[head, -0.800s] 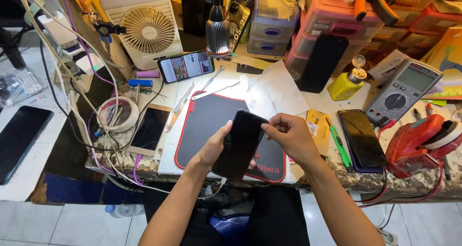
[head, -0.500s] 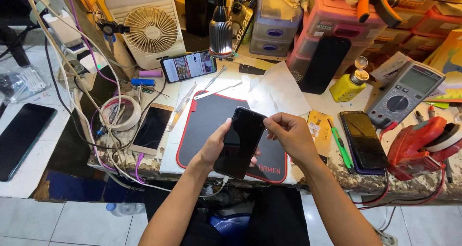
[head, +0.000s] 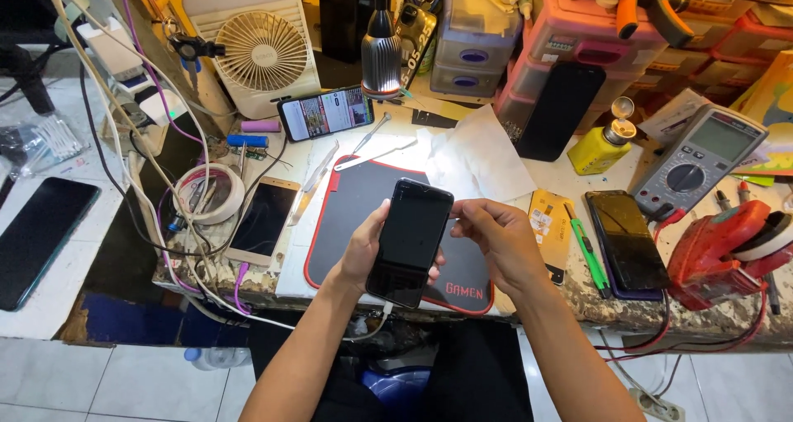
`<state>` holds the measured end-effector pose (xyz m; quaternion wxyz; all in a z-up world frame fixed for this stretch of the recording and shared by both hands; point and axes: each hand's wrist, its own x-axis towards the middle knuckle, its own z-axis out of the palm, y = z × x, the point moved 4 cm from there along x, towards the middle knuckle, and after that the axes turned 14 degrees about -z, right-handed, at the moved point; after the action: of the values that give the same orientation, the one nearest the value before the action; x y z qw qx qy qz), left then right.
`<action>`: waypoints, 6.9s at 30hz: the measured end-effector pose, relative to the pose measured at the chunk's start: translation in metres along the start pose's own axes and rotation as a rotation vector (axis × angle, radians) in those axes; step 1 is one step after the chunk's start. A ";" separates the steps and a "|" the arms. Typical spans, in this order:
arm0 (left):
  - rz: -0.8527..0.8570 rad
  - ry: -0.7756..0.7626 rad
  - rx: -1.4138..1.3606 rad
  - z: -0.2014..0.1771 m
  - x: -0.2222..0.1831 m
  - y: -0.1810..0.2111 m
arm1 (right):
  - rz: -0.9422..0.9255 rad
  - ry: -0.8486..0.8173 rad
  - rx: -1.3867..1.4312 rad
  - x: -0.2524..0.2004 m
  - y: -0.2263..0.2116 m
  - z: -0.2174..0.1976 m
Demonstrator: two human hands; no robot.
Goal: Testing and diagnosing a mobile phone by repeatedly plugging in a charging cable and observing the screen.
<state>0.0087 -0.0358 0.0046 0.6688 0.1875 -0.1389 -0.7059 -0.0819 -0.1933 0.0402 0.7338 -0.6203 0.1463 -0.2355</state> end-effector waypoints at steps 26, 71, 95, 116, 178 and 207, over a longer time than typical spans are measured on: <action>0.032 -0.074 0.009 -0.012 0.004 -0.006 | -0.004 0.073 0.111 -0.019 -0.037 0.035; 0.263 0.312 0.166 0.008 -0.012 -0.007 | 0.104 0.099 0.196 0.002 0.014 0.034; 0.117 0.307 -0.200 0.002 -0.007 -0.010 | -0.034 -0.080 0.049 -0.015 0.002 0.053; 0.196 -0.325 -0.472 -0.064 -0.014 0.003 | -0.009 -0.173 -0.459 0.036 0.019 0.123; 0.140 0.682 -0.054 -0.015 0.002 0.033 | -0.470 1.132 -0.734 -0.128 -0.041 -0.266; 0.093 0.455 0.112 -0.057 -0.002 0.016 | 0.185 -0.554 -0.337 -0.022 0.020 0.035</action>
<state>0.0485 -0.0322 -0.0387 0.7032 0.3720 -0.0322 -0.6050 -0.0799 -0.1502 0.0253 0.6511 -0.7573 0.0340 0.0372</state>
